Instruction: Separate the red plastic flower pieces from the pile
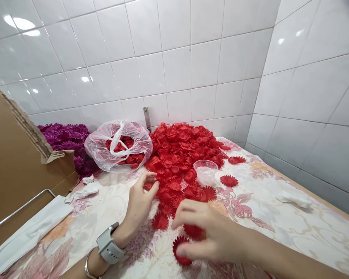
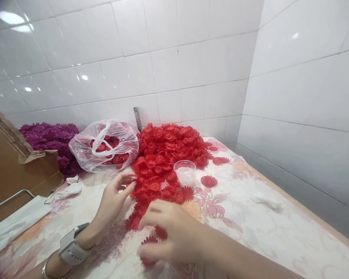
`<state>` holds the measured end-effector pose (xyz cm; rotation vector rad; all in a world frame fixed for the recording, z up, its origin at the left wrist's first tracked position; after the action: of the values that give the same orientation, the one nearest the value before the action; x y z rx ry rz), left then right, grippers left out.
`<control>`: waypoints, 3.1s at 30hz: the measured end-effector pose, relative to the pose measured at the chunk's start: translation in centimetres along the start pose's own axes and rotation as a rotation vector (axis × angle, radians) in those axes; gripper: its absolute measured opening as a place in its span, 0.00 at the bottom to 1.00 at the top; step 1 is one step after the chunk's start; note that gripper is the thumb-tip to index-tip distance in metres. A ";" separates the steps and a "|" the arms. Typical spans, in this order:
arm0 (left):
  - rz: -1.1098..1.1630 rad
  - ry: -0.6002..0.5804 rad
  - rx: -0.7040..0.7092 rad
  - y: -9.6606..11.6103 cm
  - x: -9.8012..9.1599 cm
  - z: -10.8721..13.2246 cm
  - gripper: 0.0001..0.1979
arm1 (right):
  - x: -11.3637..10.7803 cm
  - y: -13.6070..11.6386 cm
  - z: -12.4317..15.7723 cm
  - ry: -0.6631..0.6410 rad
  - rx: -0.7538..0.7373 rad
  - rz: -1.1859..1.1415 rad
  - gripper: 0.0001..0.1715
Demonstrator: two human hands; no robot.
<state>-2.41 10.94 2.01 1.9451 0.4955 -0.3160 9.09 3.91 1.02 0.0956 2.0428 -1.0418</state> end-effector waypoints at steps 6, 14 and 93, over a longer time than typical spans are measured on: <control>-0.149 -0.088 0.025 -0.9 1.4 -0.4 0.11 | 2.9 -0.8 0.7 -0.181 -0.122 0.267 0.12; -0.159 0.017 0.198 2.1 0.1 0.3 0.07 | -1.3 1.6 0.1 0.175 0.091 -0.158 0.03; 0.642 -0.246 -0.362 -1.1 4.1 2.0 0.12 | -2.6 6.3 -1.1 0.197 0.486 -0.695 0.12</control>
<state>0.72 10.35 -1.48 1.5812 -0.2292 -0.0412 12.65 9.55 -0.80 -0.2954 1.9867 -2.0175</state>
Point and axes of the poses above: each hand's wrist, its own z-axis away from the middle knuckle, its own x-axis out of the palm, y = z × x, the point moved 10 cm from there along -z, towards the middle knuckle, and after that the axes turned 2 degrees about -z, right-handed, at the moved point
